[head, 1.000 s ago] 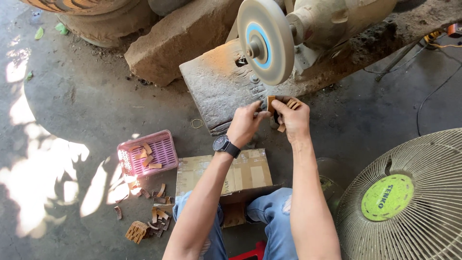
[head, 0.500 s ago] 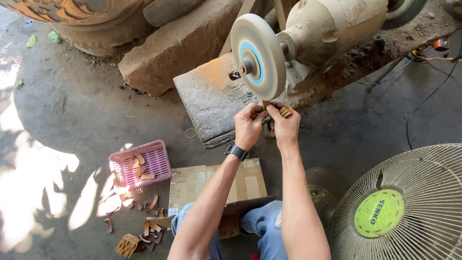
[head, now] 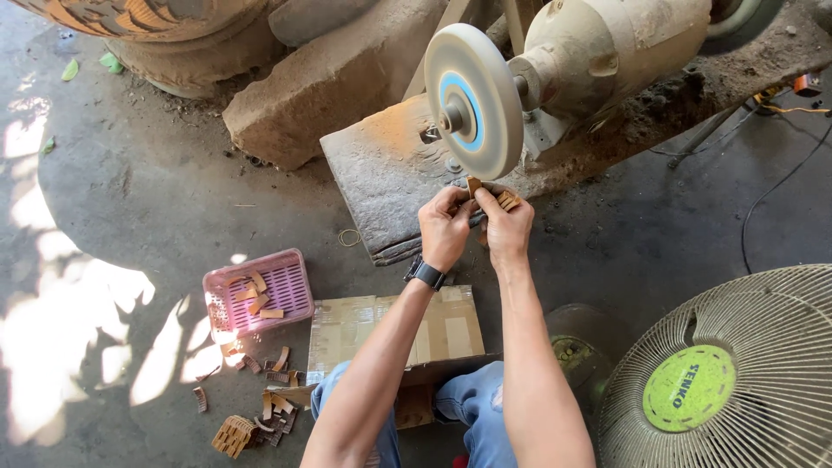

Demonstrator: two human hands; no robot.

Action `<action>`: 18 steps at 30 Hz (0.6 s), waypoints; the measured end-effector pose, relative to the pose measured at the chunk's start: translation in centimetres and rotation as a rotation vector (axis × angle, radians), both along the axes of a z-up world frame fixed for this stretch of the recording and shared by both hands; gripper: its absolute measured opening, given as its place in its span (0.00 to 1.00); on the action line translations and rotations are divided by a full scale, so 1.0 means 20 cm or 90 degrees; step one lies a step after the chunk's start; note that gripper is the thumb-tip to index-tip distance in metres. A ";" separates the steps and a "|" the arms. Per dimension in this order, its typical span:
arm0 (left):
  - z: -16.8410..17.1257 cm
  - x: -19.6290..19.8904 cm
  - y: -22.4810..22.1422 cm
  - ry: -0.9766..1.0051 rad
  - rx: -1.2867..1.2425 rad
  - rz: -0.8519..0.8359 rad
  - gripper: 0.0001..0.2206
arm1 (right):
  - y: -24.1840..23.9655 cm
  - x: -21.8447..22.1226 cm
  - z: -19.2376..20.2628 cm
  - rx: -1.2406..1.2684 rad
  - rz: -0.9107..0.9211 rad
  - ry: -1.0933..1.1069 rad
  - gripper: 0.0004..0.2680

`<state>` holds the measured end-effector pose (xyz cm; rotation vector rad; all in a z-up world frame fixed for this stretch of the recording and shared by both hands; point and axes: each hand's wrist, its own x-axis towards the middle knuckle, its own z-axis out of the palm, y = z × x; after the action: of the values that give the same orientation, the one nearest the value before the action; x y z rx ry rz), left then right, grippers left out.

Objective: Smoothing and shaping small curved slats using a bench grinder.

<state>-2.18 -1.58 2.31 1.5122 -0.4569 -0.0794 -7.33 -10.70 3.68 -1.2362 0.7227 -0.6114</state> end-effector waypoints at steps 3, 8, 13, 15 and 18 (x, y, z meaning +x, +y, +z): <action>-0.01 0.01 0.00 0.033 -0.010 -0.019 0.02 | 0.00 0.00 -0.01 0.009 -0.004 0.001 0.05; 0.00 0.01 0.00 0.021 0.000 -0.012 0.02 | 0.00 0.01 -0.02 0.006 -0.007 -0.005 0.04; 0.00 0.02 0.00 0.000 0.005 -0.011 0.03 | 0.00 0.02 -0.04 -0.007 -0.008 -0.018 0.04; -0.02 0.02 0.00 -0.011 0.030 0.004 0.04 | 0.00 0.01 -0.04 -0.010 -0.003 -0.032 0.04; 0.02 0.02 0.00 -0.014 0.036 0.003 0.03 | -0.01 0.01 -0.05 -0.007 -0.002 -0.033 0.04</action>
<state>-1.80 -1.51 2.76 1.5707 -0.4712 -0.0721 -7.06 -10.81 2.59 -1.2257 0.6788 -0.6483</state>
